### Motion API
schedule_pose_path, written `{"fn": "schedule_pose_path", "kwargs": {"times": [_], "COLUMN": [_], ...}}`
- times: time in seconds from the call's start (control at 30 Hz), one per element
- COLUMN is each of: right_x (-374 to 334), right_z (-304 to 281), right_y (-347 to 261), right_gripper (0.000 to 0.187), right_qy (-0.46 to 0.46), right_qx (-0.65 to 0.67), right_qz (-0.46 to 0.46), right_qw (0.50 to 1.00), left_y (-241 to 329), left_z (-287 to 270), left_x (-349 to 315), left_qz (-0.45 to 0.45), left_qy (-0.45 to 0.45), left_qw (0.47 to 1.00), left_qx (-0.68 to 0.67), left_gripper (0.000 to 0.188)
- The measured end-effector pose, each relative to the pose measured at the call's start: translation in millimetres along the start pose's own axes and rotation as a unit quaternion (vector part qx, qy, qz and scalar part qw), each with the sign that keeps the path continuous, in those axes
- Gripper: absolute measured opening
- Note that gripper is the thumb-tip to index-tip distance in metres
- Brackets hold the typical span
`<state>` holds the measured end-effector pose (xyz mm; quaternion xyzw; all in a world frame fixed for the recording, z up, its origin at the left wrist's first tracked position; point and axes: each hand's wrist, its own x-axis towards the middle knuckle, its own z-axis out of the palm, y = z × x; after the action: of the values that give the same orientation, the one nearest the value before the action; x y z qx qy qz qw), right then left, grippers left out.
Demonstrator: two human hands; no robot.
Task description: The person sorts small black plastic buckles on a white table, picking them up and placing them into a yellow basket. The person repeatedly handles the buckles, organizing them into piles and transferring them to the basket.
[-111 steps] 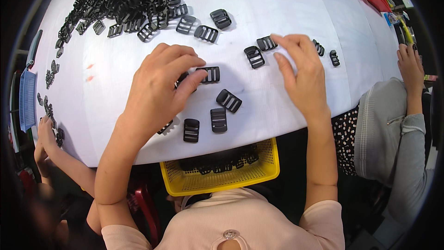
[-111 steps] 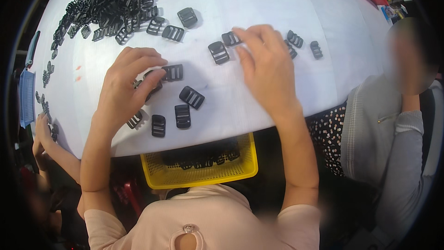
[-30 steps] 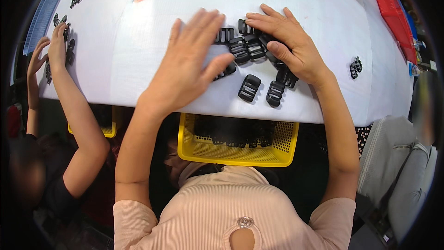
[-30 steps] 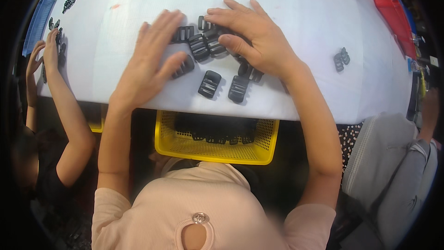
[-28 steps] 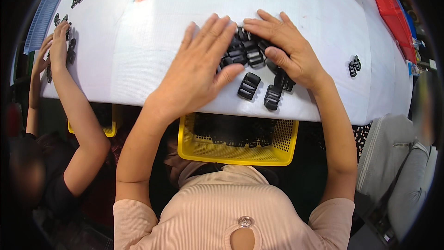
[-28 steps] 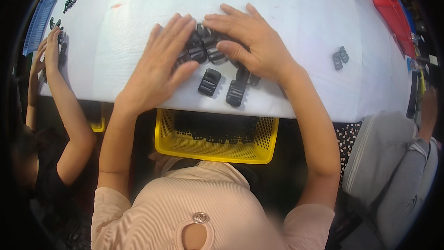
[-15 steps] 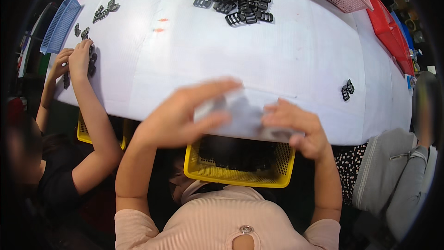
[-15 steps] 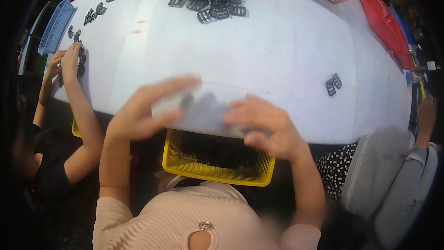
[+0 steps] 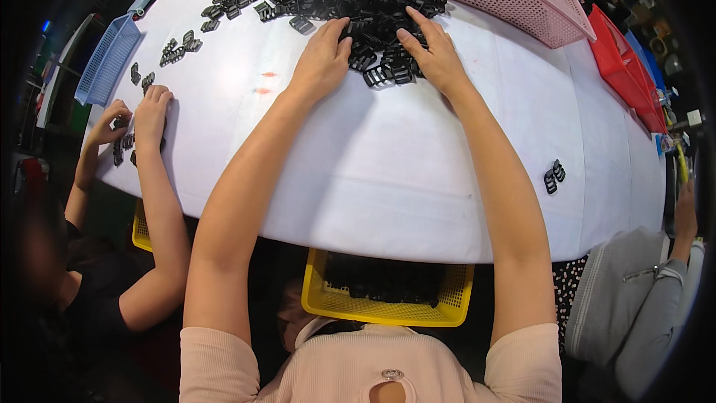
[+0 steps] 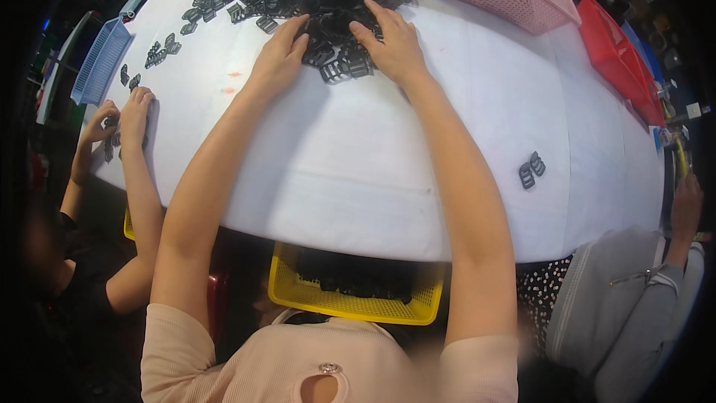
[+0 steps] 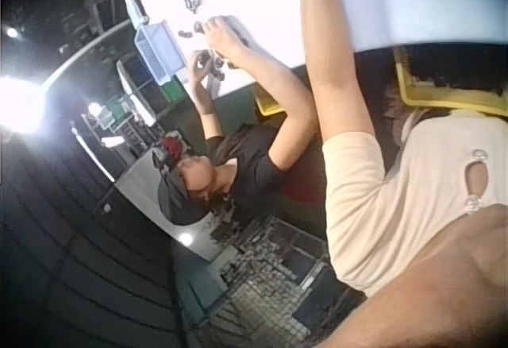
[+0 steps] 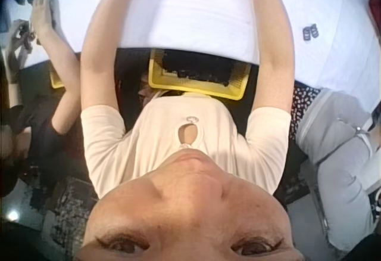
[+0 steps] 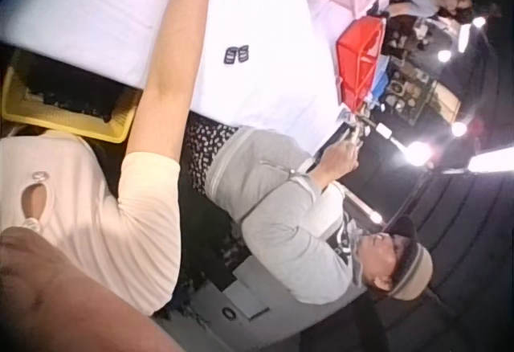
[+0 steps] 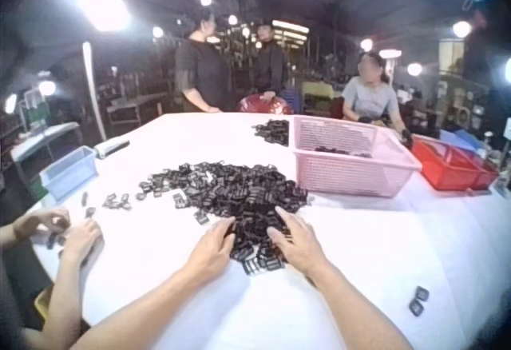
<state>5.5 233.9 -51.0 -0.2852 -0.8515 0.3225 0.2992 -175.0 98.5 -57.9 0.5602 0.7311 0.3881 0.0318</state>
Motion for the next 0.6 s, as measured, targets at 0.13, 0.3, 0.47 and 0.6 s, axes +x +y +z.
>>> {"fn": "schedule_pose_path", "kwargs": {"times": [0.13, 0.3, 0.47, 0.6], "right_x": [-29.2, -89.2, -134.2, -158.7], "right_z": [5.8, -28.5, -80.3, -87.2], "right_y": [-8.4, -34.5, -39.5, -51.6], "right_gripper": [0.064, 0.055, 0.041, 0.045], "right_qy": [-0.009, -0.037, -0.014, 0.067], "right_qx": [-0.012, -0.07, -0.135, -0.296], "right_qz": [-0.051, -0.091, -0.063, -0.072], "right_qw": [0.999, 0.993, 0.989, 0.95], "left_y": [36.6, 81.4, 96.1, 85.7], "left_z": [-3.8, -27.4, -60.7, -77.7], "left_x": [-34.6, -89.2, -125.3, -148.9], "left_qz": [-0.024, -0.001, -0.061, -0.074], "left_qy": [-0.042, -0.103, -0.078, -0.033], "left_qw": [0.996, 0.984, 0.98, 0.99], "left_qx": [-0.073, -0.149, -0.173, -0.117], "left_gripper": [0.042, 0.039, 0.033, 0.033]}}
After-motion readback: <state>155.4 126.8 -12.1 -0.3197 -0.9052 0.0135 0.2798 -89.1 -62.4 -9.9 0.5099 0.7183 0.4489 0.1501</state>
